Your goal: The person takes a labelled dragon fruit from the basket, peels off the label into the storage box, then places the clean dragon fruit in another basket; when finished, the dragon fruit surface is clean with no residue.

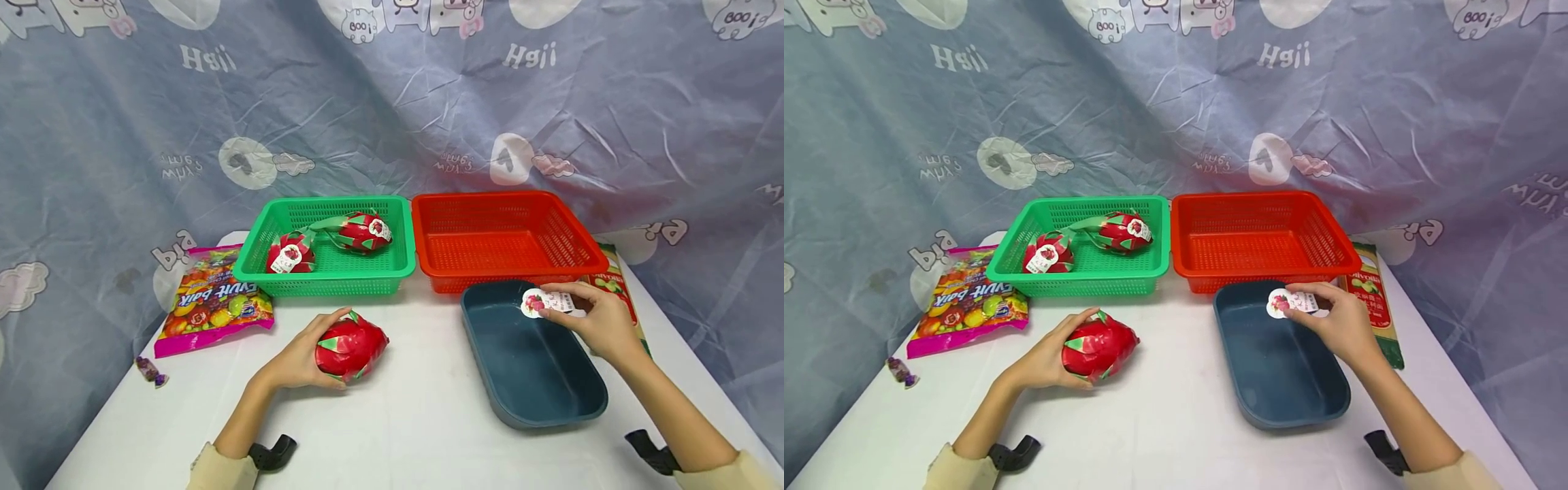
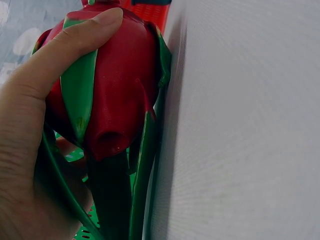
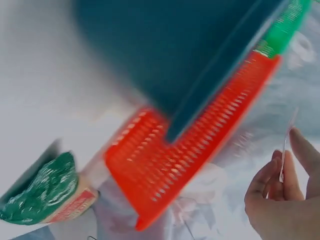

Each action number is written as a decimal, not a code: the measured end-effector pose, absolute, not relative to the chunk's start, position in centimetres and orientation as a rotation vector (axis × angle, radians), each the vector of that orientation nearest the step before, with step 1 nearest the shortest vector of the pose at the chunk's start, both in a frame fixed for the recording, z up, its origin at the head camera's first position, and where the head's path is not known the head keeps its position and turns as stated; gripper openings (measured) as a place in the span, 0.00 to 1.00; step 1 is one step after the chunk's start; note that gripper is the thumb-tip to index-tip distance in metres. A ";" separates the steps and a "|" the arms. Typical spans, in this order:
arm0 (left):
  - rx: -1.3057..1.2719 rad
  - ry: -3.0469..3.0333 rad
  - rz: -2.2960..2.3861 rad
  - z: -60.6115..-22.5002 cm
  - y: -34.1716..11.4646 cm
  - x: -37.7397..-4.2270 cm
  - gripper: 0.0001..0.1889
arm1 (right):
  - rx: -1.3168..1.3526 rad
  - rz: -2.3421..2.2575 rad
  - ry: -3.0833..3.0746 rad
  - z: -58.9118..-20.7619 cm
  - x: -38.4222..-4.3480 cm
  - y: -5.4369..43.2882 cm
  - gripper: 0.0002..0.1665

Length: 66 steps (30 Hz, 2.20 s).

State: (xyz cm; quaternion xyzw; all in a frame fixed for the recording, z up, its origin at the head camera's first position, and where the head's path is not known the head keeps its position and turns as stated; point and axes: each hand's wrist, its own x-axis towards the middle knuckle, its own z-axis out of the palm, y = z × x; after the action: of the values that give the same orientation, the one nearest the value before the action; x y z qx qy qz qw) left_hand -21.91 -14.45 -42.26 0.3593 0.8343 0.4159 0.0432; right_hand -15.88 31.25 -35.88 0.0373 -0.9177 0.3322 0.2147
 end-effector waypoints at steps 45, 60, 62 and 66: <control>1.095 2.532 1.294 -42.3 -14.3 -21.6 0.57 | 0.216 0.784 -2.677 -46.2 -20.9 28.8 0.18; 1.096 2.548 1.288 -42.3 -14.3 -21.5 0.57 | 0.181 0.654 -2.749 -45.9 -20.4 28.9 0.18; 1.093 2.553 1.287 -42.3 -14.3 -21.5 0.57 | 0.173 0.658 -2.755 -46.0 -20.4 28.9 0.18; 1.086 2.556 1.285 -42.4 -14.3 -21.4 0.57 | 0.148 0.662 -2.772 -45.9 -20.2 29.0 0.19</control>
State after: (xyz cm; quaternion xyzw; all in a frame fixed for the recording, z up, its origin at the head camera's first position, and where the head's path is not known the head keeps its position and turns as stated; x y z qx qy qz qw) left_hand -21.40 -14.29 -42.37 0.3547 0.8345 0.4197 0.0407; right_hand -20.24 28.99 -45.95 0.0513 -0.9613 0.2297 0.1434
